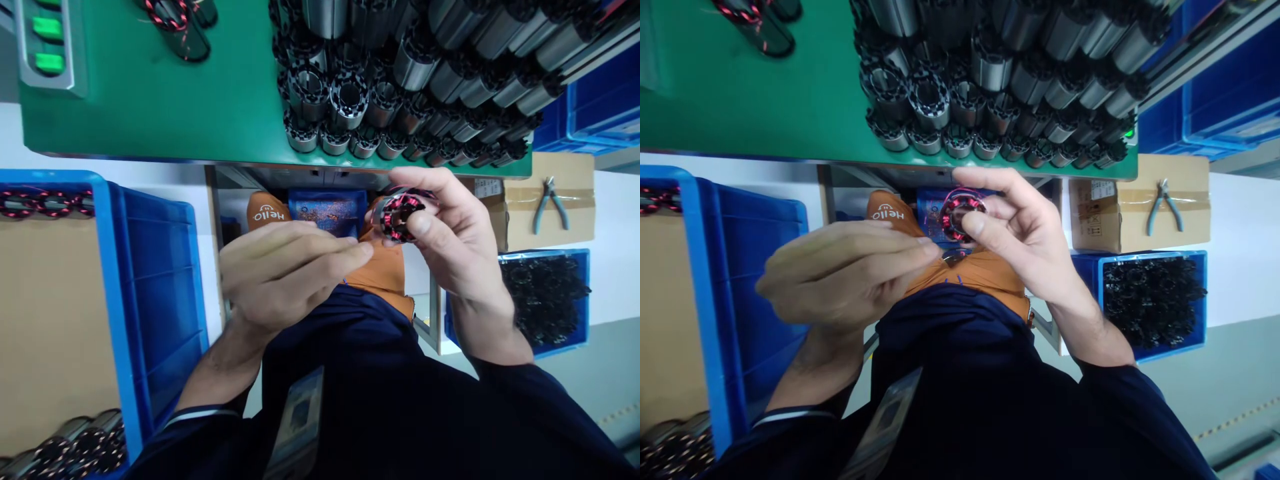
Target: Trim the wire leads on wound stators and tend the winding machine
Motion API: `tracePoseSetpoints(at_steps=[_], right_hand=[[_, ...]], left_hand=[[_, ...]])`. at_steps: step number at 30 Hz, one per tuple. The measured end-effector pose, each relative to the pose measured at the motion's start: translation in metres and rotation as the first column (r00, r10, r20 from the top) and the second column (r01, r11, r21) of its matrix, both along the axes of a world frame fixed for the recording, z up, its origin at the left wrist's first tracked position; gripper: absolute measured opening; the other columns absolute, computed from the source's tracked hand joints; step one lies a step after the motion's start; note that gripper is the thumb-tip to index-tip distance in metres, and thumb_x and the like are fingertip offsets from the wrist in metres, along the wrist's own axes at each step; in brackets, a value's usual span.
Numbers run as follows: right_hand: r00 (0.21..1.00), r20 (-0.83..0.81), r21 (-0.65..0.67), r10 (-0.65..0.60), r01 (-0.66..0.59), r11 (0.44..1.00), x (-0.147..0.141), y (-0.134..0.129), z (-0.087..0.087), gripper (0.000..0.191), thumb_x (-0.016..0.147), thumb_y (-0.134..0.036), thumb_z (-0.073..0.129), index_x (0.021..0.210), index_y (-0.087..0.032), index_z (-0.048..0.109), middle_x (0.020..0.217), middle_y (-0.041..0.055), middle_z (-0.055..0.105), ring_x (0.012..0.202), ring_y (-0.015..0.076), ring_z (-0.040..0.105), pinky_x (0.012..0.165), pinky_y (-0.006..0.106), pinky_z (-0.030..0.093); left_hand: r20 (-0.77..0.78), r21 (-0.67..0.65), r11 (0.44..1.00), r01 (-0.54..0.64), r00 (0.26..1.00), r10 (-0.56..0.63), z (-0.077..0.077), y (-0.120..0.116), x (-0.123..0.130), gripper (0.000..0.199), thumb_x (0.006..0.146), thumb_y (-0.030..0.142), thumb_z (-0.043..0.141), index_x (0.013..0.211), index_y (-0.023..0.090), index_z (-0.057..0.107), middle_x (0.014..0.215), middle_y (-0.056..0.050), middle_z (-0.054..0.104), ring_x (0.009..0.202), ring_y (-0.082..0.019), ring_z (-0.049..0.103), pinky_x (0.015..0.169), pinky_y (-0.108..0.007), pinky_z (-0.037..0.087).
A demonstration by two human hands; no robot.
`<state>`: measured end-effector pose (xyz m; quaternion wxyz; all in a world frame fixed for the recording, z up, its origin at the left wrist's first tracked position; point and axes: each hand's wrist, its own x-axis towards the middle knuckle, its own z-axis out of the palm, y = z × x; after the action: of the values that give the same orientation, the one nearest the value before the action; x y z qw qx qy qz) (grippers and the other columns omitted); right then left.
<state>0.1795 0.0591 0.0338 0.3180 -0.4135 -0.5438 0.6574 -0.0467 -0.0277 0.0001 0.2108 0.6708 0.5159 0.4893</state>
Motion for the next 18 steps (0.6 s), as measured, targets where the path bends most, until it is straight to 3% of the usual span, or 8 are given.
tracePoseSetpoints(at_steps=[3,5,7,9,11,15,18], right_hand=[[0.996,-0.059,0.016,-0.070,0.071,0.997,0.006,0.003,-0.006,0.043,0.096,-0.047,0.089,0.136,-0.035,0.077,0.116,0.0017,0.084,0.108,0.0230,0.083,0.099,0.039,0.073],[0.992,-0.100,0.030,-0.081,0.085,0.996,0.009,0.002,-0.011,0.045,0.097,-0.042,0.088,0.140,-0.035,0.076,0.117,0.0017,0.084,0.110,0.0230,0.084,0.104,0.041,0.072],[0.989,-0.135,0.031,-0.057,0.061,0.998,0.011,0.000,-0.016,0.050,0.098,-0.038,0.086,0.146,-0.035,0.072,0.119,0.0016,0.084,0.113,0.0228,0.084,0.107,0.043,0.072],[0.989,-0.144,0.020,-0.038,0.042,0.999,0.011,-0.003,-0.019,0.056,0.098,-0.036,0.087,0.150,-0.036,0.068,0.122,0.0022,0.084,0.114,0.0236,0.084,0.107,0.044,0.072],[0.991,-0.127,0.008,-0.051,0.053,0.999,0.007,-0.006,-0.021,0.059,0.095,-0.038,0.090,0.150,-0.038,0.067,0.123,0.0032,0.083,0.115,0.0251,0.083,0.108,0.045,0.072],[0.994,-0.091,-0.035,-0.062,0.059,0.998,-0.003,-0.010,-0.022,0.057,0.094,-0.039,0.092,0.146,-0.038,0.067,0.123,0.0025,0.082,0.114,0.0242,0.083,0.107,0.043,0.072],[0.992,-0.110,-0.038,-0.055,0.051,0.998,-0.005,-0.010,-0.023,0.052,0.098,-0.036,0.088,0.146,-0.034,0.067,0.122,0.0022,0.082,0.113,0.0206,0.083,0.105,0.039,0.072]], left_hand=[[-0.138,0.081,0.996,0.048,0.990,-0.036,-0.034,0.002,0.007,0.014,0.103,0.017,0.081,0.106,0.030,0.085,0.094,0.006,0.086,0.081,-0.015,0.082,0.074,-0.029,0.061],[-0.107,-0.050,0.997,0.060,0.992,-0.065,-0.056,0.003,0.014,0.011,0.105,0.020,0.080,0.096,0.026,0.082,0.087,0.006,0.084,0.074,-0.013,0.080,0.067,-0.026,0.057],[-0.002,-0.193,0.981,0.016,1.000,-0.017,-0.068,0.005,0.019,0.009,0.104,0.020,0.081,0.097,0.025,0.084,0.092,0.005,0.086,0.078,-0.013,0.081,0.070,-0.025,0.060],[0.150,-0.236,0.969,-0.067,0.983,0.105,-0.065,0.008,0.020,0.008,0.102,0.020,0.084,0.106,0.026,0.086,0.100,0.003,0.087,0.087,-0.014,0.082,0.082,-0.027,0.064],[0.284,-0.166,0.976,-0.139,0.941,0.182,-0.048,0.014,0.019,0.014,0.098,0.024,0.090,0.111,0.030,0.087,0.106,0.001,0.086,0.096,-0.016,0.081,0.092,-0.032,0.066],[0.379,-0.081,0.990,-0.112,0.916,0.135,-0.007,0.028,0.022,0.021,0.094,0.032,0.096,0.112,0.033,0.086,0.118,-0.001,0.083,0.111,-0.020,0.079,0.101,-0.039,0.067],[0.415,-0.134,0.989,-0.069,0.902,0.120,-0.003,0.031,0.029,0.004,0.103,0.033,0.086,0.105,0.031,0.084,0.114,-0.002,0.081,0.110,-0.020,0.077,0.102,-0.041,0.066]])
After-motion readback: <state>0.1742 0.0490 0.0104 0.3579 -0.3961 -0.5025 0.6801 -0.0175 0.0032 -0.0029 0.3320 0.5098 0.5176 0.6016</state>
